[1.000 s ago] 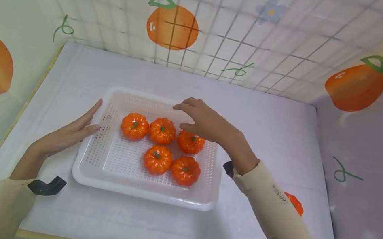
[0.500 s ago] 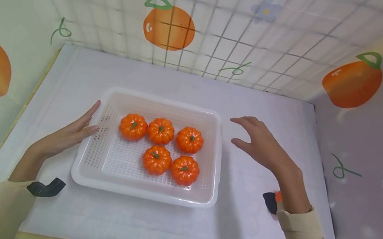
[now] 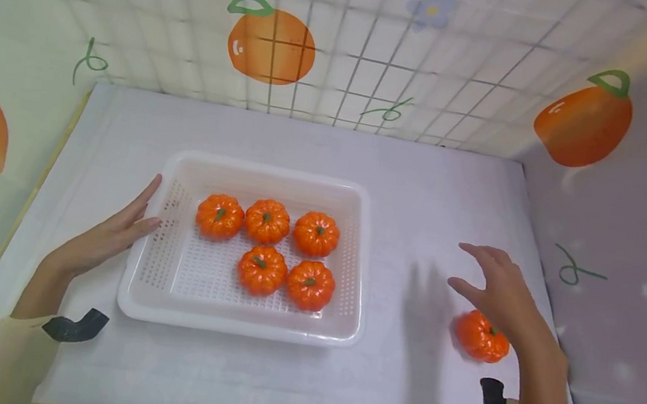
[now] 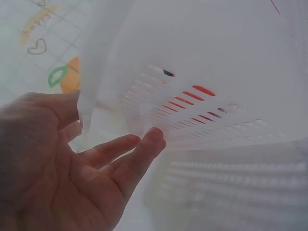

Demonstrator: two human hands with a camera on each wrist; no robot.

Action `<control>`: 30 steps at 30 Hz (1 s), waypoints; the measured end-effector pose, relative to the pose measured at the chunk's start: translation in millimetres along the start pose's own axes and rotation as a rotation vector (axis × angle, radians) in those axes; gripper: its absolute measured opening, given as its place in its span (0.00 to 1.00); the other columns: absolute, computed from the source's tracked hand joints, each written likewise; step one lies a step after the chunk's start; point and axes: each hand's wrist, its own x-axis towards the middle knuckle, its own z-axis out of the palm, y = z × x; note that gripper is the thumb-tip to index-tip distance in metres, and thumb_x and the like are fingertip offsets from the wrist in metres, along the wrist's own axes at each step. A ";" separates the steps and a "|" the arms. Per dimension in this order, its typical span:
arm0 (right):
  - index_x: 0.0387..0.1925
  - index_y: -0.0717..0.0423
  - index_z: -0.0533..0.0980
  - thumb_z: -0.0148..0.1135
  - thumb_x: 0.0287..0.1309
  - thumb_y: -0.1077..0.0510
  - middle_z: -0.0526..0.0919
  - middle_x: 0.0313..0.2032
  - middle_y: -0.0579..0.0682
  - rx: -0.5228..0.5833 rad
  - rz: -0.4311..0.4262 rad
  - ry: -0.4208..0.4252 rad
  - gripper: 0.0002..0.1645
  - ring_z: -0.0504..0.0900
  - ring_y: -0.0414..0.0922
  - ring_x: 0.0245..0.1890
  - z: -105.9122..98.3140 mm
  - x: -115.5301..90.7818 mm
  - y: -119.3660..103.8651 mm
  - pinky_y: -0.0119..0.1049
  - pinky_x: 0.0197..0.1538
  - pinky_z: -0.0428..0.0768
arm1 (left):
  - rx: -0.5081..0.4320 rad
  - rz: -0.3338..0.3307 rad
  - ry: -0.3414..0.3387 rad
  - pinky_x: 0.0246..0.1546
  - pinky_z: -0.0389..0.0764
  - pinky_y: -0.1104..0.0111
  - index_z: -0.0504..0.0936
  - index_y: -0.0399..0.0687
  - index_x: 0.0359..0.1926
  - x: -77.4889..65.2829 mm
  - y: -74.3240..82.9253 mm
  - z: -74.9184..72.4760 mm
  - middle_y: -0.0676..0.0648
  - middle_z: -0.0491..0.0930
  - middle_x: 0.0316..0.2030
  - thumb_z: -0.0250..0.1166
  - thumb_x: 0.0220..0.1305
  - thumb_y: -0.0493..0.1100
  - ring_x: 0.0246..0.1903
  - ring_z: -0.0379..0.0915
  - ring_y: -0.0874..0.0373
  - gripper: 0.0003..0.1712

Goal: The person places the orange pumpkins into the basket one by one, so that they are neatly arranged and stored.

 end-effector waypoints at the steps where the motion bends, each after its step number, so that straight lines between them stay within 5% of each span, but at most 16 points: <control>1: 0.73 0.62 0.59 0.66 0.64 0.46 0.57 0.67 0.74 0.001 0.022 0.003 0.45 0.54 0.72 0.65 1.4 -4.5 5.3 0.76 0.55 0.61 | 0.000 -0.001 0.000 0.70 0.31 0.40 0.34 0.82 0.76 -0.3 -0.2 0.1 0.66 0.28 0.76 0.50 0.78 0.50 0.75 0.22 0.60 0.41; 7: 0.75 0.68 0.49 0.65 0.63 0.41 0.52 0.65 0.81 0.003 0.140 0.008 0.55 0.53 0.77 0.62 9.7 -30.1 31.3 0.79 0.49 0.62 | -0.004 -0.006 0.005 0.70 0.30 0.41 0.34 0.81 0.77 -2.3 -0.2 -0.9 0.65 0.27 0.76 0.51 0.78 0.50 0.75 0.21 0.59 0.42; 15: 0.72 0.76 0.48 0.67 0.61 0.41 0.58 0.59 0.86 -0.013 0.235 -0.011 0.59 0.64 0.80 0.52 27.4 -51.5 55.4 0.72 0.40 0.74 | -0.016 -0.006 0.007 0.70 0.30 0.41 0.34 0.81 0.77 -3.5 -1.4 -1.3 0.66 0.28 0.76 0.51 0.78 0.51 0.75 0.21 0.60 0.42; 30: 0.70 0.79 0.48 0.63 0.64 0.38 0.59 0.54 0.83 0.057 0.333 -0.059 0.58 0.64 0.76 0.50 58.9 -59.0 76.1 0.72 0.49 0.72 | -0.010 0.001 -0.003 0.70 0.30 0.41 0.34 0.81 0.77 -1.2 1.5 0.7 0.65 0.27 0.76 0.52 0.78 0.50 0.75 0.21 0.59 0.42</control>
